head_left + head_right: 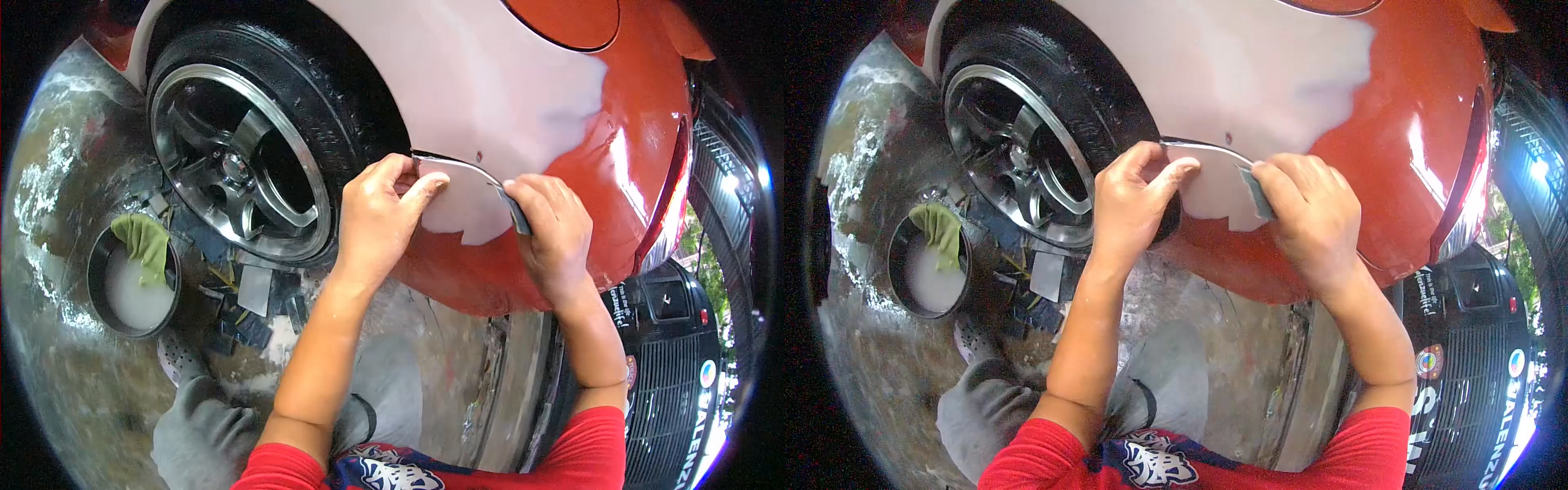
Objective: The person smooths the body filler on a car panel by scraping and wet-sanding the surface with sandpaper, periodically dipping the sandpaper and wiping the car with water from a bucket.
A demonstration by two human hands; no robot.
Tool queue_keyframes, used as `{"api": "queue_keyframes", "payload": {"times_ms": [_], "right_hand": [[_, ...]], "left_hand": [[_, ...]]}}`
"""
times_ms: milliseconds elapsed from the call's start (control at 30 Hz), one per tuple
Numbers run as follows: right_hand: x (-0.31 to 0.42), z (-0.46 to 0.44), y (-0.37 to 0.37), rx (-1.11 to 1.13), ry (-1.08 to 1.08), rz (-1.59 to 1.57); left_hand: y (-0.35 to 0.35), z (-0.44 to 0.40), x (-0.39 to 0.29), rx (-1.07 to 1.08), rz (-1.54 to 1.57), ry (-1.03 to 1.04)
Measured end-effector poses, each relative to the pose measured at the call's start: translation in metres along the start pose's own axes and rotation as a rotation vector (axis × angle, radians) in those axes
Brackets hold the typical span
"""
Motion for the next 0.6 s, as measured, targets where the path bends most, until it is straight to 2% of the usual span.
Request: {"api": "queue_keyframes", "payload": {"times_ms": [67,200,333,467,600], "right_hand": [[0.009,-0.023,0.003,0.104,-0.015,0.038],[0.013,-0.058,0.024,0.070,-0.178,0.101],[0.019,-0.082,0.036,0.276,-0.367,0.081],[0.021,-0.107,0.046,0.595,-0.447,0.110],[0.040,-0.131,0.063,0.707,-0.478,0.120]], "left_hand": [[0.002,0.003,0.003,-0.013,0.019,0.004],[0.004,0.005,0.011,-0.006,0.051,0.051],[0.001,0.006,0.011,-0.009,0.041,0.107],[0.003,0.007,0.018,0.015,0.156,0.063],[0.005,0.004,0.026,0.000,0.144,0.088]]}}
Point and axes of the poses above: each hand's wrist, its own z-axis away from the middle knuckle, its own y-axis out of the palm, x = y × z, the point moved 4 cm from there along -z, towards the middle knuckle, and after that the axes turned 12 degrees about -x, right-handed, at the moved point
